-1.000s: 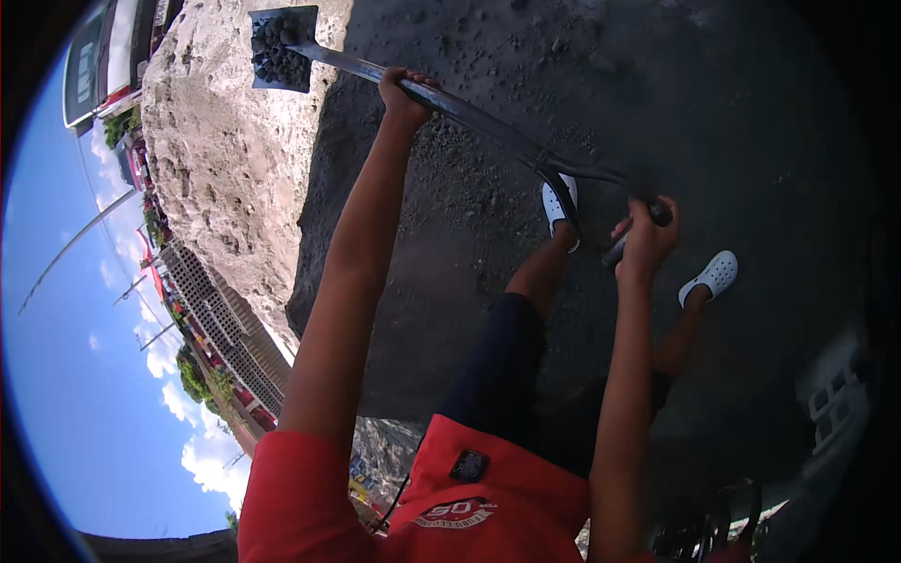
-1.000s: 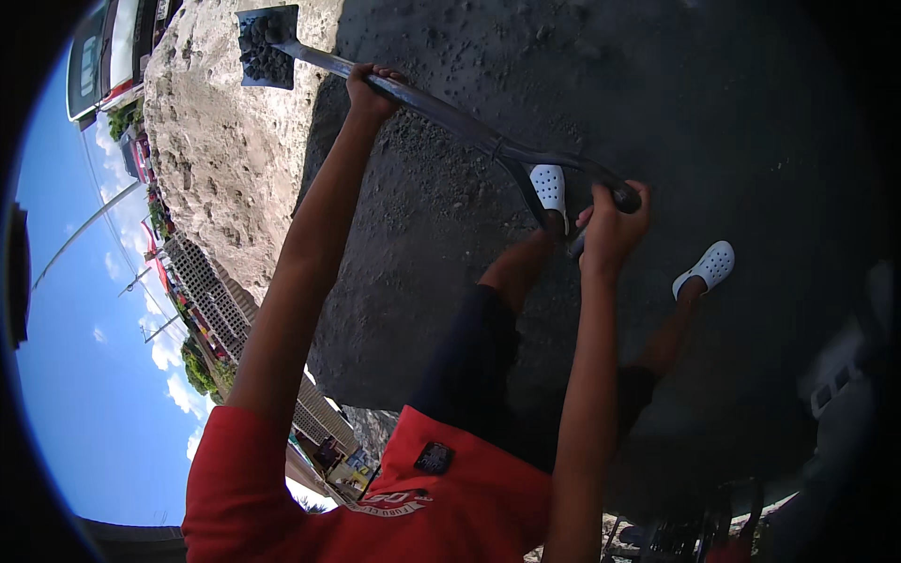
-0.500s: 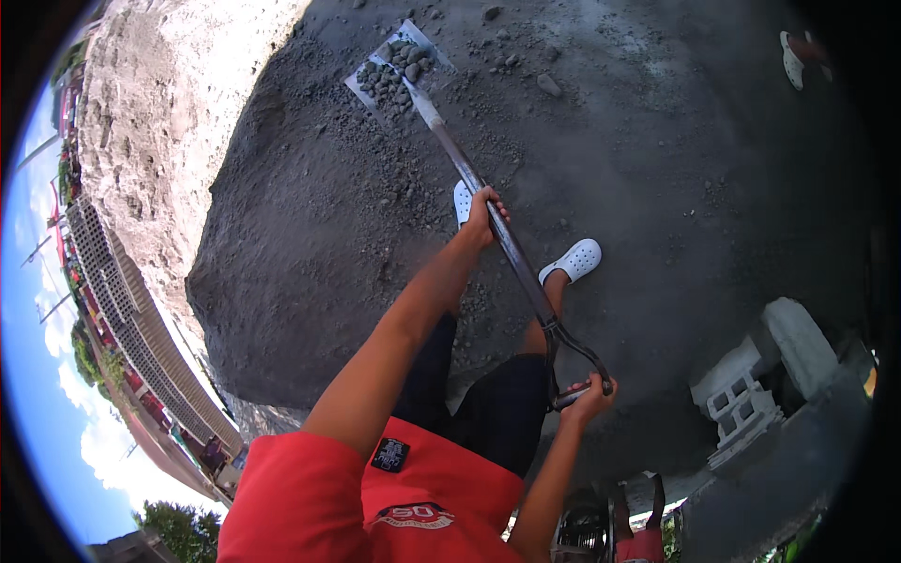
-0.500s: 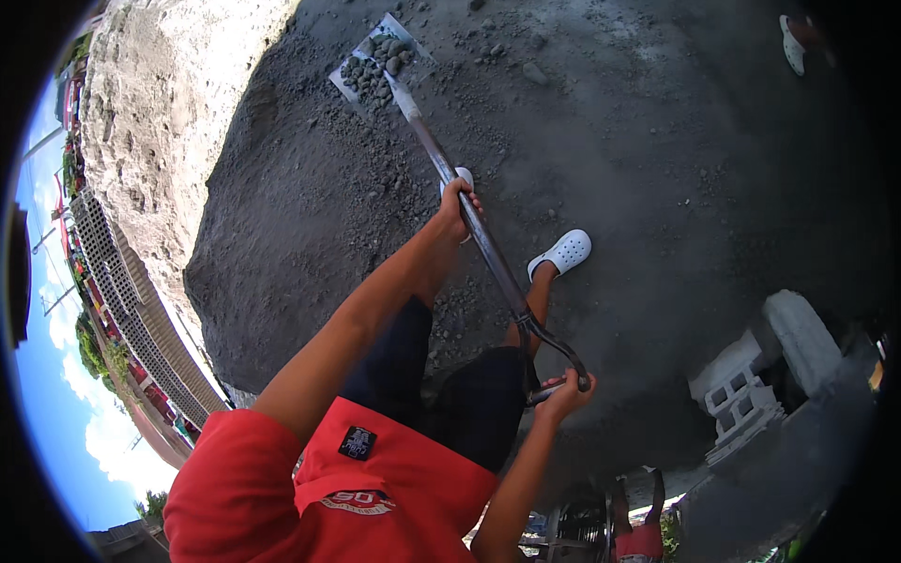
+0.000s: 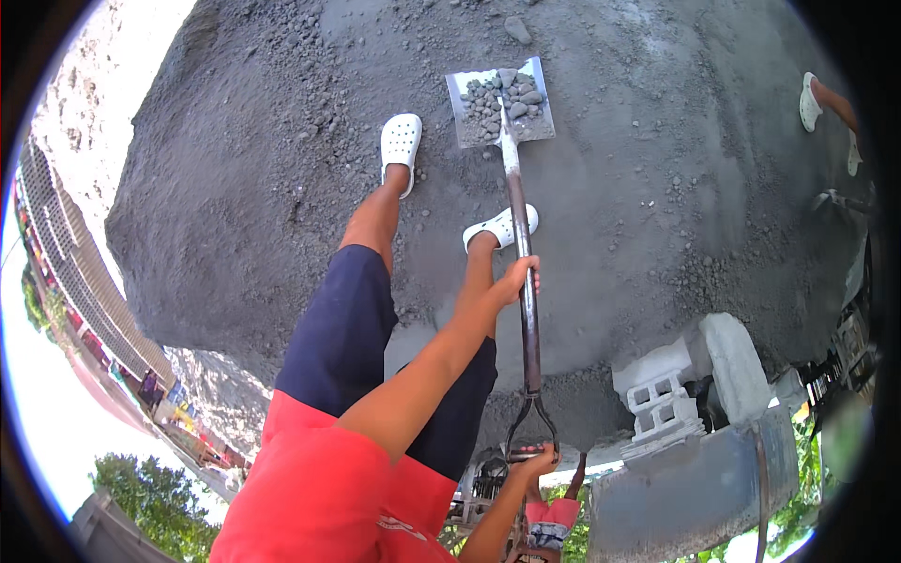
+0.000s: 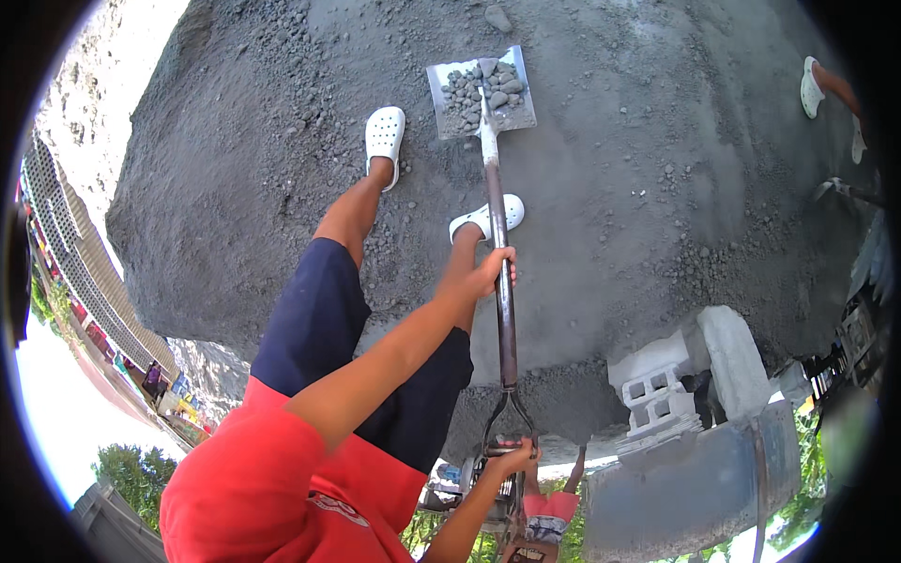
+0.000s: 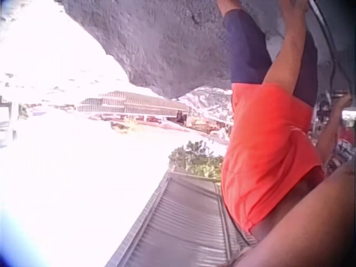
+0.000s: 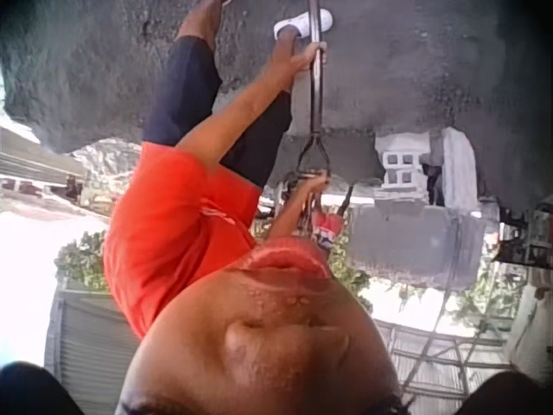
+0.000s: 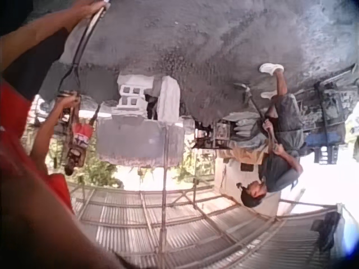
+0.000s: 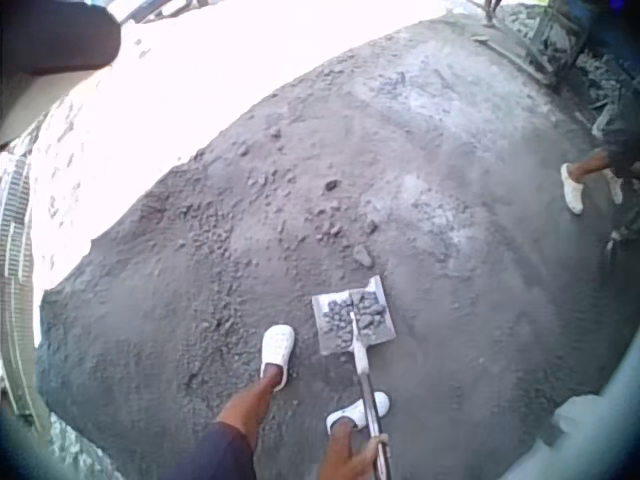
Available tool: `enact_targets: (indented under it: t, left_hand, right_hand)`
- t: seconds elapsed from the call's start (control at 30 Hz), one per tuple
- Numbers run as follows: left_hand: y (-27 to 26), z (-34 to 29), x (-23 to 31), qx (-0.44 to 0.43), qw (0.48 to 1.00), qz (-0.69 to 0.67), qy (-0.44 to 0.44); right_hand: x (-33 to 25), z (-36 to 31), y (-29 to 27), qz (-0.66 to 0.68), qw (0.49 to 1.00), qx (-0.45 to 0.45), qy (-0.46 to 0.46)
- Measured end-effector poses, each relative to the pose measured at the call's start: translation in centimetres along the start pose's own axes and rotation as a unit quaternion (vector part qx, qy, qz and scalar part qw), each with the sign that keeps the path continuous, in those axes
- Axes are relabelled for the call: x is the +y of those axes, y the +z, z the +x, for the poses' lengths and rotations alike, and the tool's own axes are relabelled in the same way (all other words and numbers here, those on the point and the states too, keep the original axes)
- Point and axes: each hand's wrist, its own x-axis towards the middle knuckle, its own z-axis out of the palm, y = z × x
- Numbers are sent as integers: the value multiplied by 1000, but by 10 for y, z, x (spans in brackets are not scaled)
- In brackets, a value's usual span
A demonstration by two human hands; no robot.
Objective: The person uses a shovel to move and mix a pile of sand and gravel on the ground.
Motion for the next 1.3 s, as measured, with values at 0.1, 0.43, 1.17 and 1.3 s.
enact_targets:
  t: [0.1, 0.43, 1.17, 1.3]
  left_hand:
    - [12, 150, 169, -48, 997, -23, -50]
    - [53, 232, 445, -9, 984, -44, 171]
    - [150, 254, 851, -69, 964, -175, 186]
    - [183, 277, 895, -54, 965, -240, 88]
  right_hand:
    - [-55, -16, 43, 18, 999, -1, -31]
    - [-159, -145, 289, 89, 984, -150, -30]
    - [-447, -372, 571, -11, 967, -148, -206]
    - [-482, -353, 592, -36, 962, -119, -245]
